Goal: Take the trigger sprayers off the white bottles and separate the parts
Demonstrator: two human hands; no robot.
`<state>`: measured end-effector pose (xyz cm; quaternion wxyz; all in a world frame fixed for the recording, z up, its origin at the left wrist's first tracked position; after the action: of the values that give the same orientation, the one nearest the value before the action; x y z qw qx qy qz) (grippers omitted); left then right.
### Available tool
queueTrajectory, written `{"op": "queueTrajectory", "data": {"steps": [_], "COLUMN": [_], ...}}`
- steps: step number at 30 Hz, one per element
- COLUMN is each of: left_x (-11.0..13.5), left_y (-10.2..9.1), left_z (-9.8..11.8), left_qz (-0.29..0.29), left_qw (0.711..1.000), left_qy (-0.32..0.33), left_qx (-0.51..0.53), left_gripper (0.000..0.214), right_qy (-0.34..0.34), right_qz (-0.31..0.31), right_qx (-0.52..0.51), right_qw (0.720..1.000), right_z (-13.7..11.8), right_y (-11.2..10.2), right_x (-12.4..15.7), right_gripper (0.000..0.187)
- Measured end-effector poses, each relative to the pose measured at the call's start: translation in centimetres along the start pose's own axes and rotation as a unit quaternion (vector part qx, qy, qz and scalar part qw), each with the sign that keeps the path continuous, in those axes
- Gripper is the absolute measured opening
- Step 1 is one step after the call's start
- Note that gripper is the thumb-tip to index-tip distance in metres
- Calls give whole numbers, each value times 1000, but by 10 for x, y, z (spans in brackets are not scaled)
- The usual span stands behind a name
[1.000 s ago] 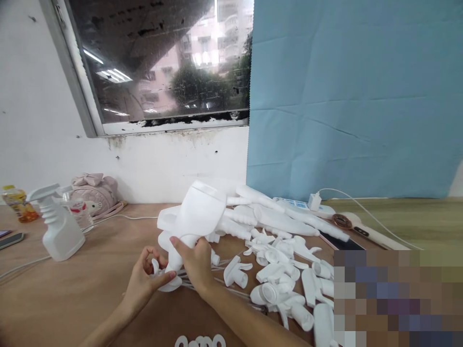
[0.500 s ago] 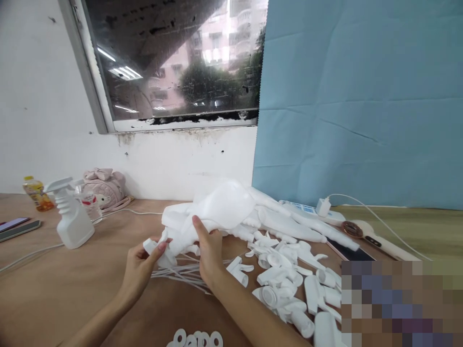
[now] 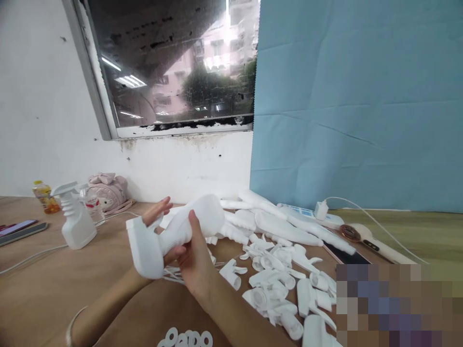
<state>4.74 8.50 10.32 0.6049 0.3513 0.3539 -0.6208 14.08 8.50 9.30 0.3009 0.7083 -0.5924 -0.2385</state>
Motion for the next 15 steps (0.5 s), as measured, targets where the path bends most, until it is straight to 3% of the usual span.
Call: {"op": "queueTrajectory", "data": {"steps": [2, 4, 7, 9, 12, 15], "left_x": [-7, -19, -45, -65, -86, -91], "left_y": [7, 7, -7, -24, -63, -109], "left_z": [7, 11, 8, 0, -20, -45], "left_qz": [53, 90, 78, 70, 128, 166], "left_qw": [998, 996, 995, 995, 989, 973], "left_qy": [30, 12, -35, -56, -62, -71], "left_qx": [-8, 4, 46, 40, -49, -140], "left_gripper": [54, 44, 37, 34, 36, 35], "right_qy": [40, 68, 124, 145, 132, 111], "right_qz": [-1, -21, -59, -72, -93, -82], "right_qx": [-35, -44, 1, 43, 83, 101], "right_qw": [999, 996, 990, 986, 983, 985], "right_z": [8, 11, 11, 10, 8, 7], "right_y": [4, 8, 11, 10, 8, 6], "right_x": [4, 8, 10, 11, 12, 11], "right_gripper": [45, 47, 44, 31, 17, 15]}}
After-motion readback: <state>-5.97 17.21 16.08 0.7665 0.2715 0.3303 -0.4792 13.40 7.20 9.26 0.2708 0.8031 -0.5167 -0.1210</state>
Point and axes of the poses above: each hand's wrist, its own x-axis away from the middle knuckle, its own y-axis out of the palm, z = x × y, the point moved 2 cm from there along -x, towards the middle knuckle
